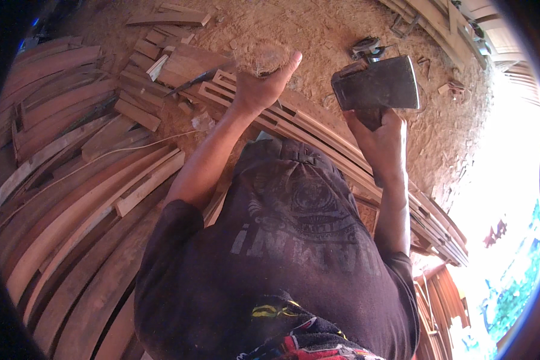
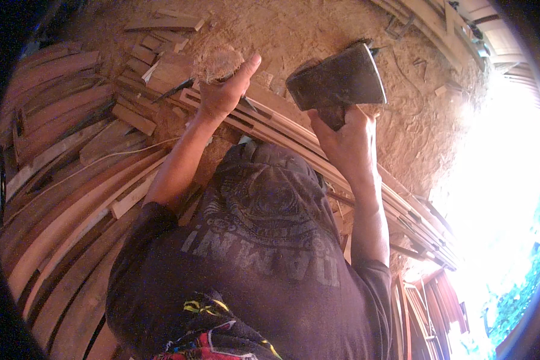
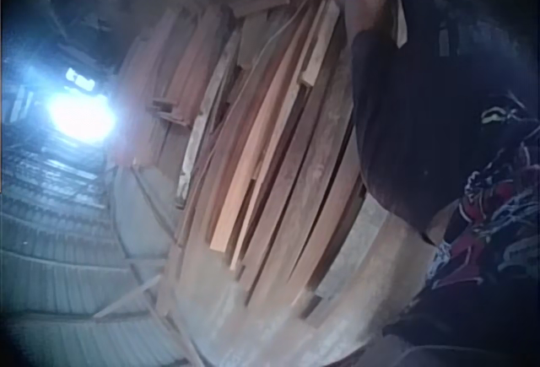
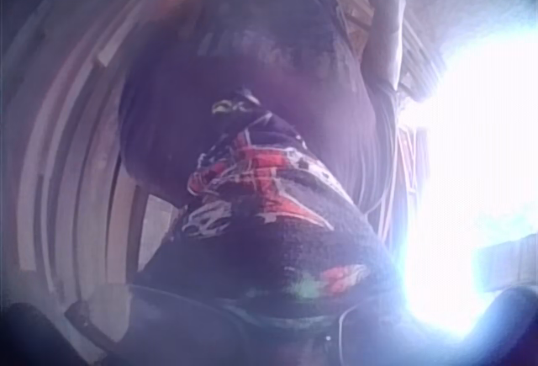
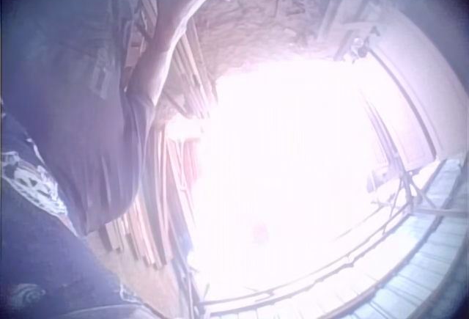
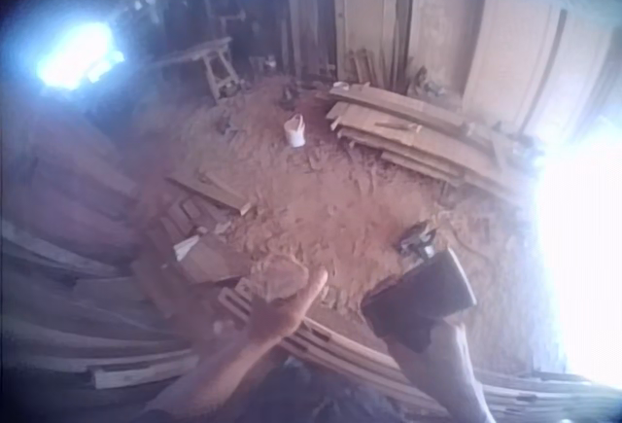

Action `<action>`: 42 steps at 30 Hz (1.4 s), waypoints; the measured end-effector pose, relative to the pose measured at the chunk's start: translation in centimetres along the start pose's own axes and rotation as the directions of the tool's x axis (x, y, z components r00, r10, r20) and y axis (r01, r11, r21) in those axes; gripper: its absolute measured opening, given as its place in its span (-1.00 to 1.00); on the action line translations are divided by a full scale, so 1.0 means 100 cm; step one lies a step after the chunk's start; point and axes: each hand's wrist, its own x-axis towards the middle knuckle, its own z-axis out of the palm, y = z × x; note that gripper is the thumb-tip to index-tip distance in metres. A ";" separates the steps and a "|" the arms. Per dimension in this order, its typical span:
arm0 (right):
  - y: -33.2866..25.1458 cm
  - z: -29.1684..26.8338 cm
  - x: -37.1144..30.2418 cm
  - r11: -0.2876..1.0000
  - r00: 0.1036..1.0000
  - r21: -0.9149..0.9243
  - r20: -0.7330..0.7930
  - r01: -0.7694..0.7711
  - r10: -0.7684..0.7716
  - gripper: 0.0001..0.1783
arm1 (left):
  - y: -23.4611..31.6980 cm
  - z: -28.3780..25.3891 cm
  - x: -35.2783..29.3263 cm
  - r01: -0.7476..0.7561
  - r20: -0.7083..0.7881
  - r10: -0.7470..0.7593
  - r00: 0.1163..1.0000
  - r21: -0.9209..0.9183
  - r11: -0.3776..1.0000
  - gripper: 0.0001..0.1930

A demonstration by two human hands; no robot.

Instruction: The person uses a hand axe to repeatedly strike and shape a small piece of wood held in the left hand. The person occasionally pauses to inspect the wood and adjust grip while continuing to chip away at its surface.

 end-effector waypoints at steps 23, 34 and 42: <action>-0.046 0.038 0.009 0.764 0.847 -0.388 0.366 0.516 -0.386 -0.70 | -0.094 0.001 -0.055 -0.597 0.189 0.591 0.784 0.488 0.637 -0.53; -0.017 -0.008 -0.005 0.988 0.989 -0.065 0.043 0.142 -0.139 -0.73 | 0.013 0.004 -0.007 0.016 -0.006 -0.017 1.000 -0.107 0.994 -0.69; 0.011 -0.014 -0.006 0.997 0.995 -0.017 0.068 0.071 -0.070 -0.74 | 0.021 0.013 -0.006 0.005 0.048 -0.006 0.999 0.025 1.000 -0.73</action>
